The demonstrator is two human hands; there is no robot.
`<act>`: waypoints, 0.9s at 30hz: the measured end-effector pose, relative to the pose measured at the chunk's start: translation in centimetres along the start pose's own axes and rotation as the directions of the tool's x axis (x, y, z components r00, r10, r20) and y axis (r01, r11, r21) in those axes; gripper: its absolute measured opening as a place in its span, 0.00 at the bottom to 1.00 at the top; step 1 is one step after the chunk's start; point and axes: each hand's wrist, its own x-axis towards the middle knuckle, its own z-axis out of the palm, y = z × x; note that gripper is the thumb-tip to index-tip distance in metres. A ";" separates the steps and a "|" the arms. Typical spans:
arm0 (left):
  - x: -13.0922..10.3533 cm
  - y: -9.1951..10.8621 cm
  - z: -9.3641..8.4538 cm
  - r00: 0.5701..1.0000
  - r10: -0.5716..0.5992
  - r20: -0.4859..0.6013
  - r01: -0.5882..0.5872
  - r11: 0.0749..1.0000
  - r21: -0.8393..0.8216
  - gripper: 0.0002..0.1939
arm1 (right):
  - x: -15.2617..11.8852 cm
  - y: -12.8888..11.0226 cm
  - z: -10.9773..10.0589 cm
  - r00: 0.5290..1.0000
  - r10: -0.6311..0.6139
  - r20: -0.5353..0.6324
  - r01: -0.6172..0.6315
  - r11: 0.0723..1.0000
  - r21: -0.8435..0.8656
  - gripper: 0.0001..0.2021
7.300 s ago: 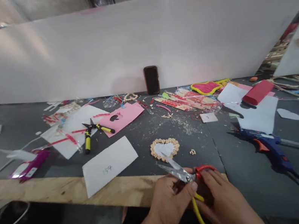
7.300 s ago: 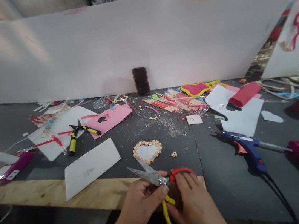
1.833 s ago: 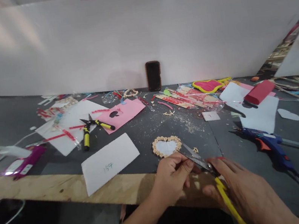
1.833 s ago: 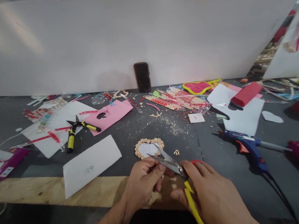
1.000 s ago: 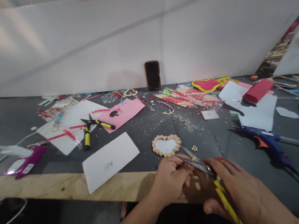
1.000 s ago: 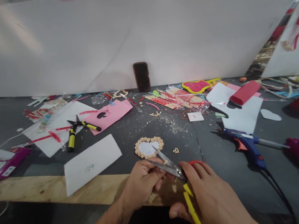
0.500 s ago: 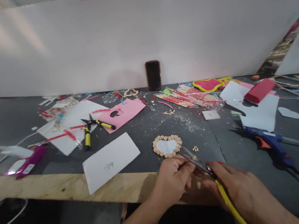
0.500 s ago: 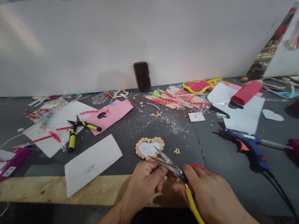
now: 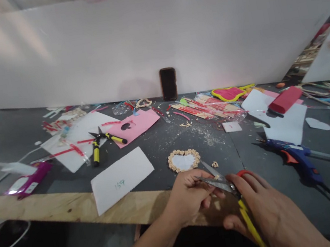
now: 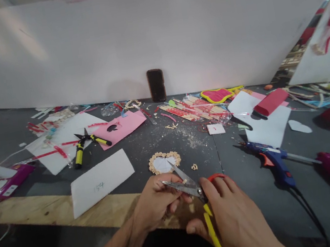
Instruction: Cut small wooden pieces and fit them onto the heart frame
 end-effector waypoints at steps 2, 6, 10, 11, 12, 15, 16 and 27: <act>-0.1 0.4 0.0 0.999 -0.021 0.024 0.022 0.999 -0.028 0.08 | -0.1 -0.1 0.2 1.000 -0.004 -0.013 0.004 1.000 0.006 0.26; -0.2 0.7 0.2 0.999 -0.020 0.044 0.021 0.999 -0.024 0.07 | -0.2 -0.2 0.7 0.999 -0.007 -0.053 0.006 1.000 -0.018 0.18; 0.2 0.1 0.2 0.998 0.052 -0.019 -0.051 0.998 0.042 0.11 | 0.3 0.1 1.2 1.000 0.010 -0.007 -0.010 1.000 -0.003 0.10; 0.4 -0.2 0.2 0.997 0.068 -0.033 -0.066 0.996 0.061 0.13 | 0.5 0.1 1.3 1.000 0.008 0.006 -0.008 1.000 0.015 0.10; 0.5 -0.5 0.1 0.996 0.072 -0.043 -0.069 0.995 0.074 0.14 | 0.6 0.2 1.3 1.000 0.002 0.013 -0.003 0.999 0.035 0.10; 0.8 -1.2 0.1 0.997 0.064 -0.047 -0.060 0.995 0.074 0.17 | 0.9 0.3 1.2 1.000 -0.016 0.011 0.015 0.997 0.076 0.12; 0.9 -1.4 0.1 0.997 0.062 -0.047 -0.059 0.996 0.066 0.17 | 1.0 0.4 1.2 1.000 -0.020 0.019 0.018 0.996 0.086 0.12; 1.6 -1.7 0.4 0.993 0.065 -0.095 -0.066 0.998 -0.012 0.19 | 1.7 0.6 0.6 0.946 0.133 0.297 -0.211 0.945 0.251 0.16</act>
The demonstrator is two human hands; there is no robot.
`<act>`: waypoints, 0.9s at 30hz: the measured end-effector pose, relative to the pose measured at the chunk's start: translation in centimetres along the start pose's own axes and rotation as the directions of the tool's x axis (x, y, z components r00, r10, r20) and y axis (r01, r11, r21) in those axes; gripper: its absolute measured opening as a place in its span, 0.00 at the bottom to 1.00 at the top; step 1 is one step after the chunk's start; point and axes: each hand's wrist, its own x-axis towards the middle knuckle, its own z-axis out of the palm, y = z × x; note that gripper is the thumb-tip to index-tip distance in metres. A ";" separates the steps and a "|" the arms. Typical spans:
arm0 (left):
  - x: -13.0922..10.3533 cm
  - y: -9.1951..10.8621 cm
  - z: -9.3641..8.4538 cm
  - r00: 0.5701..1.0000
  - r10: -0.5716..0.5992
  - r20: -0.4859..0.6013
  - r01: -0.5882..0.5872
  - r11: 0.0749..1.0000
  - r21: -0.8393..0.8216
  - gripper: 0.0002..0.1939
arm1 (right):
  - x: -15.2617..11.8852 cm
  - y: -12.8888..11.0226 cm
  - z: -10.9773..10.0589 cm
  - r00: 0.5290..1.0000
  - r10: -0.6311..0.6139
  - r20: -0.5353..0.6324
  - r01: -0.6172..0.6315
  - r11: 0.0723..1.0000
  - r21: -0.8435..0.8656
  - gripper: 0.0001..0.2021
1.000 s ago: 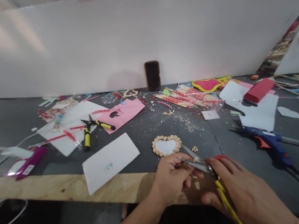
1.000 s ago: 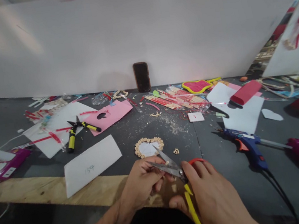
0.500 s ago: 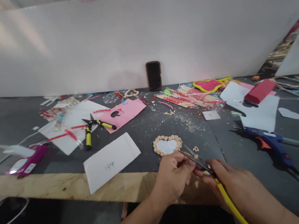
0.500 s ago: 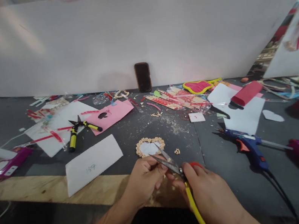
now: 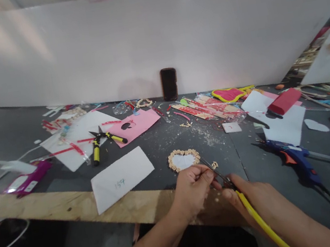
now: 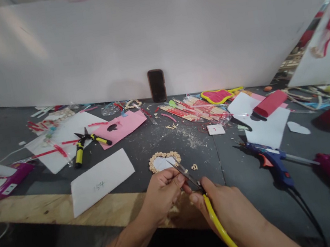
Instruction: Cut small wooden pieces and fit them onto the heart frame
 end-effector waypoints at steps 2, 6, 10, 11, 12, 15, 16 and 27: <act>0.0 -0.1 0.1 1.000 0.022 0.002 -0.022 1.000 -0.018 0.20 | -0.1 -0.2 0.1 0.999 0.048 0.018 -0.049 0.996 0.075 0.17; -0.1 0.0 0.0 0.997 0.063 0.041 -0.063 0.998 -0.002 0.19 | -0.5 0.1 0.0 0.997 0.074 0.017 -0.076 0.984 0.160 0.17; -0.6 0.8 -1.1 0.998 0.019 0.065 -0.025 0.995 0.093 0.17 | 0.1 1.9 -1.6 0.991 0.134 0.026 -0.134 0.991 0.026 0.16; -0.8 1.1 -1.4 0.998 0.020 0.058 -0.026 0.995 0.097 0.16 | 0.4 2.6 -2.0 0.981 0.191 0.011 -0.191 0.981 -0.027 0.19; -0.9 1.4 -1.8 0.998 0.028 0.052 -0.033 0.994 0.101 0.16 | 0.7 3.4 -2.3 0.969 0.249 -0.010 -0.249 0.965 -0.081 0.23; -1.1 2.5 -2.6 0.996 0.060 0.068 -0.071 0.984 0.165 0.15 | 1.8 5.3 -2.7 0.942 0.336 -0.023 -0.333 0.917 -0.222 0.28; -0.9 3.0 -2.8 0.994 0.079 0.081 -0.094 0.974 0.205 0.14 | 2.1 5.8 -2.5 0.934 0.355 -0.020 -0.348 0.900 -0.263 0.27; 9.5 7.2 -3.2 0.947 0.212 0.242 -0.307 0.366 0.879 0.07 | 4.0 6.4 -0.4 0.936 0.324 -0.135 -0.342 0.927 -0.152 0.24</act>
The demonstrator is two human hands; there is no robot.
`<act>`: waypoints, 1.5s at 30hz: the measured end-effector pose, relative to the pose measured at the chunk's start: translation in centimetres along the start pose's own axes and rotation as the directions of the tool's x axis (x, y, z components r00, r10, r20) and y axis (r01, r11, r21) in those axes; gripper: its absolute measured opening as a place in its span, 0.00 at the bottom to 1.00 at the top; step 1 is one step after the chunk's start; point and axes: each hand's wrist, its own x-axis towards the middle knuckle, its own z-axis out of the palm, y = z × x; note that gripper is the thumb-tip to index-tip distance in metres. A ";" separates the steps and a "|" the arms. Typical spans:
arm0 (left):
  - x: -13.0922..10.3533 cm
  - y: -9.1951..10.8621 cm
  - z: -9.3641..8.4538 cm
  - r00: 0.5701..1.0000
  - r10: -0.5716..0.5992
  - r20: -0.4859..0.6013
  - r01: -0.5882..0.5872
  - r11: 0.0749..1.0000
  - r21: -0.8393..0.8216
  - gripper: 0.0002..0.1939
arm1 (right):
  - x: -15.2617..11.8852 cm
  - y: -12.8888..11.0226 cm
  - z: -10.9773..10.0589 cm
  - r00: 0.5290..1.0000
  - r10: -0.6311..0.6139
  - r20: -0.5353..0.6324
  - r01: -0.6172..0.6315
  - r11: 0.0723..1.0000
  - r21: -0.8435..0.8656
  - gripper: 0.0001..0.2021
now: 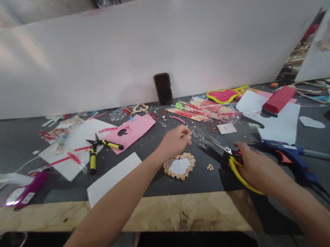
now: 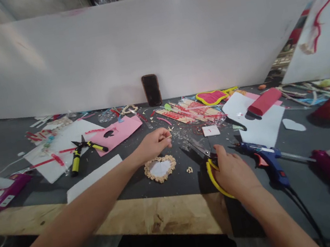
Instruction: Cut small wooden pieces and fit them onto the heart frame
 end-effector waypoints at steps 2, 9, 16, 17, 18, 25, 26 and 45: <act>2.6 -0.2 0.4 1.000 0.007 -0.013 -0.006 0.993 0.114 0.06 | 0.3 -0.2 0.6 0.999 0.017 -0.049 -0.014 0.999 0.052 0.24; 8.4 -0.1 2.3 0.997 -0.009 -0.079 0.044 0.889 0.456 0.07 | 0.3 0.2 1.5 0.988 0.088 -0.123 -0.056 0.968 0.244 0.21; 9.7 -0.9 3.6 0.999 -0.029 -0.043 0.049 0.808 0.587 0.09 | 0.3 0.6 1.2 0.994 0.095 -0.046 -0.074 0.940 0.332 0.21; 9.7 -1.0 3.7 0.999 -0.032 -0.038 0.048 0.803 0.594 0.09 | 0.2 0.6 1.2 0.995 0.092 -0.039 -0.075 0.942 0.328 0.22; 9.7 -1.0 3.8 0.999 -0.035 -0.034 0.048 0.799 0.599 0.09 | 0.2 0.6 1.2 0.995 0.093 -0.035 -0.077 0.943 0.325 0.22; 7.4 0.1 2.8 0.999 0.007 0.031 -0.024 0.823 0.567 0.10 | 0.1 0.9 1.5 0.992 0.099 -0.077 -0.065 0.929 0.364 0.22; 6.5 0.3 2.7 0.998 0.026 0.057 -0.054 0.828 0.558 0.10 | 0.1 0.9 1.5 0.992 0.100 -0.081 -0.064 0.928 0.368 0.22; -1.0 1.7 4.8 0.917 0.200 0.345 -0.352 0.813 0.464 0.07 | 0.2 0.6 1.5 0.991 0.129 -0.041 -0.110 0.944 0.311 0.22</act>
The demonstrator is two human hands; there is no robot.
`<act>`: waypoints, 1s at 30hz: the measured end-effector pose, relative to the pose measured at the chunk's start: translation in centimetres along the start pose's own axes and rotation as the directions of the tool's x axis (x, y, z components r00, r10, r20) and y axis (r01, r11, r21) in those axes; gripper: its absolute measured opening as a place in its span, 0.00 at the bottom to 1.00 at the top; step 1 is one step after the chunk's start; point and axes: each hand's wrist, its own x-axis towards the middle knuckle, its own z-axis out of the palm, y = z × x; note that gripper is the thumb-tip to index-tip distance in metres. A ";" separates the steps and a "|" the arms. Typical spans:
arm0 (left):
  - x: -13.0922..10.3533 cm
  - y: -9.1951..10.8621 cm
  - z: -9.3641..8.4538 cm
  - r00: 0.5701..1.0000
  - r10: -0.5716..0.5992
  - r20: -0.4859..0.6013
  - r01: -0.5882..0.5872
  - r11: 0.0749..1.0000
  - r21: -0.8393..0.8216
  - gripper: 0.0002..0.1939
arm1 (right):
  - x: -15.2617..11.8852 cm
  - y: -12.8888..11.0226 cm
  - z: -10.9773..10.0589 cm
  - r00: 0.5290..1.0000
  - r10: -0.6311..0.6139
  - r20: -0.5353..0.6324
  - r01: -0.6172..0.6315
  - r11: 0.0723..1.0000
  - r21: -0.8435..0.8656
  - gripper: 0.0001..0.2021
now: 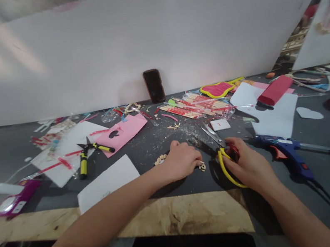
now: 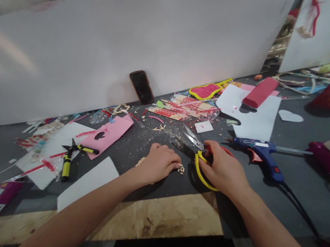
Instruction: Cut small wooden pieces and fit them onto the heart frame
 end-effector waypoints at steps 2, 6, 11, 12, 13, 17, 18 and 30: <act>-0.1 -0.1 -0.3 1.000 -0.006 -0.002 0.006 1.000 -0.001 0.08 | 0.0 0.1 0.1 1.000 -0.003 -0.010 0.003 1.000 -0.001 0.22; -0.7 -0.1 -1.8 0.999 -0.029 -0.043 0.028 0.999 -0.023 0.09 | 0.0 0.3 0.3 1.000 -0.009 -0.027 0.009 1.000 0.006 0.23; -3.0 -0.1 -3.8 0.982 -0.107 -0.155 0.093 0.991 -0.095 0.10 | 0.0 0.2 0.1 1.000 -0.005 -0.012 0.005 1.000 0.013 0.24; -3.7 -0.2 -4.1 0.975 -0.125 -0.185 0.104 0.987 -0.119 0.10 | 0.0 0.2 0.0 1.000 -0.009 -0.007 0.009 1.000 0.010 0.24; -4.4 -0.3 -4.2 0.965 -0.142 -0.221 0.112 0.983 -0.145 0.10 | -0.1 0.1 0.0 1.000 -0.015 -0.004 0.015 1.000 0.004 0.24; -7.5 -1.1 -3.5 0.902 -0.224 -0.369 0.131 0.956 -0.261 0.10 | -0.2 0.1 0.0 0.999 -0.043 0.004 0.043 0.998 -0.035 0.24; -8.3 -1.4 -3.1 0.875 -0.259 -0.409 0.150 0.948 -0.280 0.10 | -0.2 0.1 0.0 0.999 -0.044 0.004 0.044 0.998 -0.043 0.23; -14.0 -2.6 4.4 0.570 -0.592 -0.569 0.292 0.794 -0.534 0.06 | 0.0 0.0 0.1 1.000 -0.028 0.011 0.029 0.991 -0.127 0.24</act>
